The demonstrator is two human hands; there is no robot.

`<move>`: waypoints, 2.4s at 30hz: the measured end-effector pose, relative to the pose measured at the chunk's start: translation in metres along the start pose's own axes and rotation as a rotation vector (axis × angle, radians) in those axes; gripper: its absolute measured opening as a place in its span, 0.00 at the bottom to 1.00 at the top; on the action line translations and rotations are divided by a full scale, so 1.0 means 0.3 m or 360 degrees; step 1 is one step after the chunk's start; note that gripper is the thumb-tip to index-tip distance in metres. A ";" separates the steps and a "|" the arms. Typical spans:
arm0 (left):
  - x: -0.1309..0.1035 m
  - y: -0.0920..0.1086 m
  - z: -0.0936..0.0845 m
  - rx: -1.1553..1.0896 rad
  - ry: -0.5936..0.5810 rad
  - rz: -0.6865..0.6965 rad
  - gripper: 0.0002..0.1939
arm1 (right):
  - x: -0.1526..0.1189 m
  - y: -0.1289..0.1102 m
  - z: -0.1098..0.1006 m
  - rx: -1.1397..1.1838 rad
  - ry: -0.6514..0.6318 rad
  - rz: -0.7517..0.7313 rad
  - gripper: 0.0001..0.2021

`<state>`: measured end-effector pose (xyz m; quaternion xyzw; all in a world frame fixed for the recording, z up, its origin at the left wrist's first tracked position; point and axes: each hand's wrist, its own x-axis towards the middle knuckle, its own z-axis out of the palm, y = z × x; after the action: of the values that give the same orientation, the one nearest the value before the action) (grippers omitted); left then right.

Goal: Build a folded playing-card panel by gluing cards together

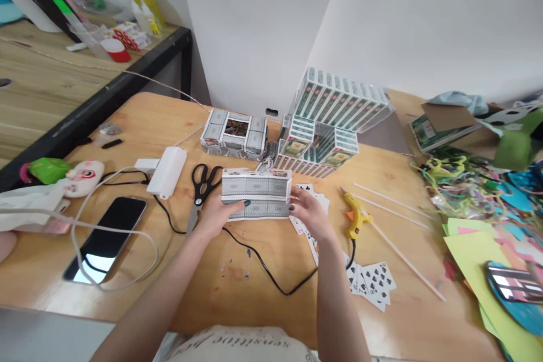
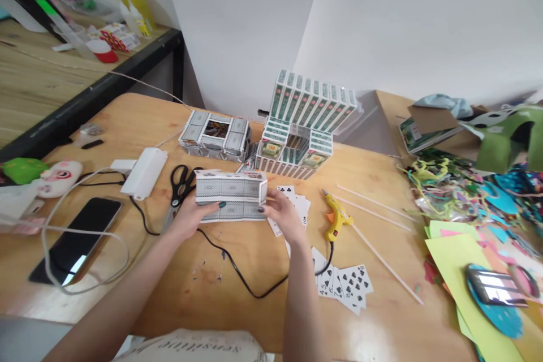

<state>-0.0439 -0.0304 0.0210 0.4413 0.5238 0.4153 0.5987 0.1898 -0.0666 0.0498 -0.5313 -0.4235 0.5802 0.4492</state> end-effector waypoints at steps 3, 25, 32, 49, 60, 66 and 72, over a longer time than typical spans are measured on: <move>-0.010 -0.003 -0.009 -0.0210 0.0134 -0.0154 0.26 | -0.009 0.003 -0.066 -0.0263 0.0634 0.0017 0.24; -0.035 0.065 -0.070 -0.0670 0.0237 -0.0742 0.13 | -0.022 -0.042 -0.052 -0.0840 0.1176 -0.0057 0.20; -0.043 0.112 -0.067 -0.0715 0.0245 -0.0858 0.11 | -0.096 -0.168 0.115 0.0202 0.0744 0.0010 0.17; -0.046 0.137 -0.073 -0.0563 0.0182 -0.0796 0.12 | -0.113 -0.214 0.175 0.0198 0.0600 -0.0023 0.16; -0.039 0.113 -0.077 -0.0591 0.0212 -0.0790 0.12 | -0.099 -0.210 0.183 0.0088 0.0621 -0.0043 0.16; -0.038 0.101 -0.074 -0.0614 0.0160 -0.0698 0.14 | -0.104 -0.173 0.216 -0.0095 0.0690 -0.0068 0.13; -0.052 0.133 -0.073 -0.0499 0.0148 -0.0617 0.18 | -0.088 -0.142 0.162 -0.0047 0.0475 0.0046 0.15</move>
<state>-0.0687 -0.0328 0.0623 0.2149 0.5548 0.3887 0.7035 0.1453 -0.0828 0.1011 -0.6242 -0.3528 0.4948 0.4910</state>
